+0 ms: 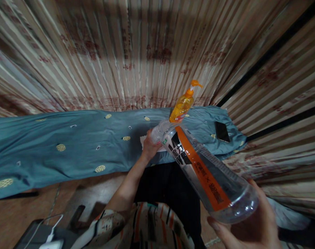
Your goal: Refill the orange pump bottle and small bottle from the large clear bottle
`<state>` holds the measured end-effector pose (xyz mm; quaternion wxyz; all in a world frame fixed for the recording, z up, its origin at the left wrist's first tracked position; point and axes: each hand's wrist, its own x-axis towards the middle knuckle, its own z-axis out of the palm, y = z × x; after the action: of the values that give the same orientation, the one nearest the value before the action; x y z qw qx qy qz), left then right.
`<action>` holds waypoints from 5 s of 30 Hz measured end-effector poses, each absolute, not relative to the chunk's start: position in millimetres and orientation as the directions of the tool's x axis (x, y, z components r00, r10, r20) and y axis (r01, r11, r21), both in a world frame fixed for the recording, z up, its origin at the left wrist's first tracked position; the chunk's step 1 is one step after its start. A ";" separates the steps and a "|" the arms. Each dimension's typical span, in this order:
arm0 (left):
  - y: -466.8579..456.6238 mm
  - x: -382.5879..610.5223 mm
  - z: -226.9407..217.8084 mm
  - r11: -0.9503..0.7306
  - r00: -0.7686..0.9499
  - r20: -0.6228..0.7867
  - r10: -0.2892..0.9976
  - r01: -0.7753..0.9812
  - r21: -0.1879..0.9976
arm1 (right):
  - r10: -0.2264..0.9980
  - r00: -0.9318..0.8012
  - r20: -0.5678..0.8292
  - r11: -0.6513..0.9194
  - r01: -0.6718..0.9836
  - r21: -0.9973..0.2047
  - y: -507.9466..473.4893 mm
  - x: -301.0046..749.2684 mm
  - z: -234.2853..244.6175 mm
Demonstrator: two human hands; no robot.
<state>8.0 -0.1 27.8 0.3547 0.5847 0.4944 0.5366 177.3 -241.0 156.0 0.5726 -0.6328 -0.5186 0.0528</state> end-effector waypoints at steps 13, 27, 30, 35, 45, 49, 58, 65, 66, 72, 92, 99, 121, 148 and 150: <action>-0.2 8.5 29.5 -0.235 -0.063 0.251 0.966 0.193 0.953 | 0.713 0.427 0.556 0.210 0.626 -0.751 -240.6 179.4 153.2; -0.5 9.8 29.6 -0.237 -0.083 0.254 0.964 0.171 0.956 | 0.709 0.447 0.545 0.205 0.610 -0.766 -240.0 178.4 152.9; -0.1 10.1 29.3 -0.236 -0.079 0.252 0.965 0.170 0.957 | 0.716 0.431 0.549 0.207 0.620 -0.757 -240.4 178.8 153.8; 0.3 10.5 28.5 -0.228 -0.086 0.246 0.965 0.182 0.957 | 0.730 0.440 0.523 0.177 0.618 -0.766 -243.4 181.0 153.4; 0.1 8.7 27.9 -0.246 -0.077 0.263 0.962 0.178 0.953 | 0.731 0.435 0.525 0.182 0.618 -0.765 -245.0 184.7 148.4; -0.3 8.5 29.7 -0.250 -0.066 0.265 0.962 0.182 0.951 | 0.739 0.427 0.522 0.187 0.614 -0.767 -246.2 185.9 147.3; 0.0 8.6 26.9 -0.253 -0.065 0.269 0.961 0.191 0.948 | 0.705 0.449 0.548 0.212 0.604 -0.768 -240.9 178.3 154.1; 2.4 9.7 23.4 -0.275 -0.073 0.293 0.953 0.187 0.943 | 0.734 0.430 0.526 0.183 0.622 -0.762 -244.7 181.6 150.6; 2.7 9.9 23.0 -0.272 -0.075 0.291 0.954 0.192 0.943 | 0.740 0.430 0.518 0.173 0.621 -0.764 -245.4 182.3 150.4; 2.0 10.4 22.5 -0.298 -0.081 0.317 0.945 0.190 0.935 | 0.723 0.435 0.536 0.202 0.609 -0.767 -243.6 181.4 150.9; 1.6 9.8 22.9 -0.272 -0.079 0.290 0.954 0.187 0.944 | 0.700 0.420 0.578 0.220 0.643 -0.734 -236.5 177.2 156.9; 1.5 9.9 22.9 -0.267 -0.091 0.285 0.954 0.170 0.949 | 0.699 0.429 0.572 0.229 0.623 -0.748 -238.3 177.0 156.5; 1.9 8.8 22.4 -0.281 -0.075 0.301 0.951 0.203 0.938 | 0.712 0.429 0.556 0.214 0.622 -0.753 -239.7 177.4 155.6; 1.6 9.5 24.3 -0.258 -0.076 0.277 0.958 0.199 0.945 | 0.737 0.387 0.555 0.225 0.634 -0.740 -242.5 182.0 154.4; 1.3 9.5 24.2 -0.262 -0.080 0.283 0.956 0.206 0.943 | 0.723 0.389 0.571 0.228 0.645 -0.729 -242.7 181.8 154.4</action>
<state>9.5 1.3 24.2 0.3473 0.5827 0.4985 0.5397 181.8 -242.7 154.4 0.5568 -0.6203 -0.5514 0.0350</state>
